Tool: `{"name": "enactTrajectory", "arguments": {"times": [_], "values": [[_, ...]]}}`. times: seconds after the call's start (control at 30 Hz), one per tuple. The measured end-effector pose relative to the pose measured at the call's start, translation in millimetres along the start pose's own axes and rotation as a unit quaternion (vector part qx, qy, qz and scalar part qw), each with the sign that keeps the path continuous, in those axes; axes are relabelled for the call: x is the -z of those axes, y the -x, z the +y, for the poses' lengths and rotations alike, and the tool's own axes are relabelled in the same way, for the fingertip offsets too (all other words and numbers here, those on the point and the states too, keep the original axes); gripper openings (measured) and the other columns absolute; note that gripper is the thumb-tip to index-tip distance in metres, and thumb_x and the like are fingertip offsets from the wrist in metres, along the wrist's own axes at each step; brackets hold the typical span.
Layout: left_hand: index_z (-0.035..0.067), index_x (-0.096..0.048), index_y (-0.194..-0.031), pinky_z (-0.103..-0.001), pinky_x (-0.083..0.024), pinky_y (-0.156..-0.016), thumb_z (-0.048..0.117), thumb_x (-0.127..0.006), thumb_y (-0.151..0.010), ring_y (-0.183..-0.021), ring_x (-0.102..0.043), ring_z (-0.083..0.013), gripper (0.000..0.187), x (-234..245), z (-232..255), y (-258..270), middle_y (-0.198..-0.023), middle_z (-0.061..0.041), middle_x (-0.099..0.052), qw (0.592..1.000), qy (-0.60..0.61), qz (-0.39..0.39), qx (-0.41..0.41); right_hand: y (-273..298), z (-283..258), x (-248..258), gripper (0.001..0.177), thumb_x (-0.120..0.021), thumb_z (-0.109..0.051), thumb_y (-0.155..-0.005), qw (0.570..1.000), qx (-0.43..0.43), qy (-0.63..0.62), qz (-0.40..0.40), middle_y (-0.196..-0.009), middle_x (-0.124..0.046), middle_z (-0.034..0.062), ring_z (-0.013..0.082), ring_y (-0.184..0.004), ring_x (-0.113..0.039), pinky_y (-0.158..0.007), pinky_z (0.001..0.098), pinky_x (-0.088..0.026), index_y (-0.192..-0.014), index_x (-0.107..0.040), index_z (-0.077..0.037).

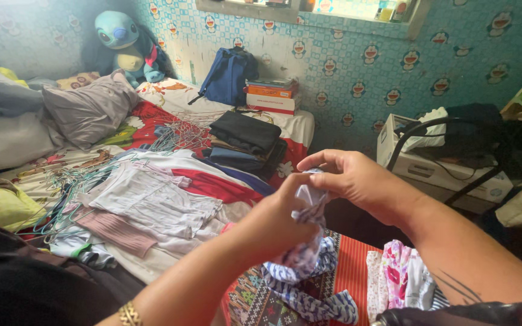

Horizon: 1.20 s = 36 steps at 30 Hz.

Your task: The person sorts and organizes various items of baby clothing by hand on a bed and table, including folding small pants and arranging shirts and hangers.

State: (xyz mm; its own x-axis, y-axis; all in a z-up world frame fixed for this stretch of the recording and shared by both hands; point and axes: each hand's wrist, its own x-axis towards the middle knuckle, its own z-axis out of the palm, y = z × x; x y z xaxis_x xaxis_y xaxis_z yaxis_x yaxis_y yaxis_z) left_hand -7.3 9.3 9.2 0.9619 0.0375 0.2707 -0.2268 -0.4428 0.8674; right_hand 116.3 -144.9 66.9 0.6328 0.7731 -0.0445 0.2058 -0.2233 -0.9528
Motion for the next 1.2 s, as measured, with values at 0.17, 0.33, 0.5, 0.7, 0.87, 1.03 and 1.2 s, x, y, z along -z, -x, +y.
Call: {"name": "enactTrajectory", "arguments": {"times": [0.17,0.33,0.5,0.7,0.87,1.03,1.2], "values": [[0.023,-0.046,-0.148,-0.038,-0.059,-0.075,0.024,-0.075,-0.079,-0.085,-0.078,-0.0255,0.075,2.9,-15.6,10.3,-0.096,-0.01,-0.077,0.995,-0.038,-0.082,0.032,11.7,12.9,35.7,0.037,-0.06,-0.001,-0.081,0.987,0.061,0.128,0.081,-0.11,-0.077,0.0037,0.0105,-0.1,-0.069,-0.088,0.0252,-0.054,-0.114,-0.074,-0.009],[0.013,-0.073,-0.099,-0.046,-0.055,-0.079,0.031,-0.069,-0.095,-0.089,-0.07,-0.0379,0.019,25.7,-47.6,7.6,-0.09,-0.014,-0.072,0.951,-0.304,-0.051,0.028,25.3,44.1,108.2,0.018,-0.063,0.004,-0.085,0.974,0.019,0.07,0.216,-0.101,-0.07,0.0095,0.0147,-0.085,-0.064,-0.076,0.0296,-0.052,-0.102,-0.069,-0.002],[0.01,-0.073,-0.098,-0.046,-0.054,-0.078,0.018,-0.072,-0.088,-0.089,-0.067,-0.0367,0.014,49.2,-34.1,-19.4,-0.097,-0.016,-0.067,0.945,-0.266,0.111,-0.157,35.5,54.8,109.7,0.012,-0.068,0.005,-0.082,0.972,0.018,0.12,0.199,-0.099,-0.077,0.0066,0.0112,-0.082,-0.071,-0.073,0.0252,-0.055,-0.091,-0.07,-0.002],[0.012,-0.078,-0.091,-0.047,-0.051,-0.083,0.014,-0.078,-0.077,-0.098,-0.066,-0.0333,0.014,63.5,-34.8,-48.4,-0.111,-0.009,-0.068,0.915,-0.345,0.141,-0.156,34.0,22.3,91.2,0.024,-0.061,0.002,-0.089,0.981,-0.024,0.16,0.111,-0.105,-0.08,0.0024,0.0131,-0.077,-0.069,-0.056,0.0301,-0.055,-0.1,-0.079,-0.01],[0.017,-0.08,-0.097,-0.051,-0.045,-0.089,0.019,-0.076,-0.08,-0.109,-0.065,-0.029,0.017,59.0,-31.4,-63.8,-0.105,-0.002,-0.073,0.906,-0.384,0.082,-0.158,21.1,19.2,91.7,0.062,-0.046,0.022,-0.077,0.953,-0.095,0.278,0.068,-0.148,-0.064,-0.0079,0.0258,-0.086,-0.074,-0.064,0.0335,-0.059,-0.112,-0.083,-0.013],[0.026,-0.083,-0.093,-0.054,-0.041,-0.091,0.048,-0.078,-0.076,-0.108,-0.059,-0.0278,0.029,75.1,-11.6,-67.9,-0.099,0.002,-0.073,0.847,-0.52,0.09,0.063,26.2,34.6,98.1,0.033,-0.065,0.006,-0.079,0.953,0.086,0.291,0.019,-0.127,-0.075,0.0007,0.016,-0.102,-0.071,-0.085,0.0278,-0.055,-0.101,-0.085,-0.009],[0.016,-0.08,-0.09,-0.047,-0.044,-0.091,0.06,-0.077,-0.078,-0.103,-0.063,-0.035,0.045,94.6,-21.4,-66.9,-0.093,-0.008,-0.074,0.869,-0.485,0.094,-0.031,37.7,38.6,127.1,0.026,-0.081,-0.018,-0.08,0.928,0.05,0.323,0.18,-0.124,-0.075,-0.0006,0.0224,-0.09,-0.071,-0.082,0.0338,-0.056,-0.105,-0.081,-0.009]]}}
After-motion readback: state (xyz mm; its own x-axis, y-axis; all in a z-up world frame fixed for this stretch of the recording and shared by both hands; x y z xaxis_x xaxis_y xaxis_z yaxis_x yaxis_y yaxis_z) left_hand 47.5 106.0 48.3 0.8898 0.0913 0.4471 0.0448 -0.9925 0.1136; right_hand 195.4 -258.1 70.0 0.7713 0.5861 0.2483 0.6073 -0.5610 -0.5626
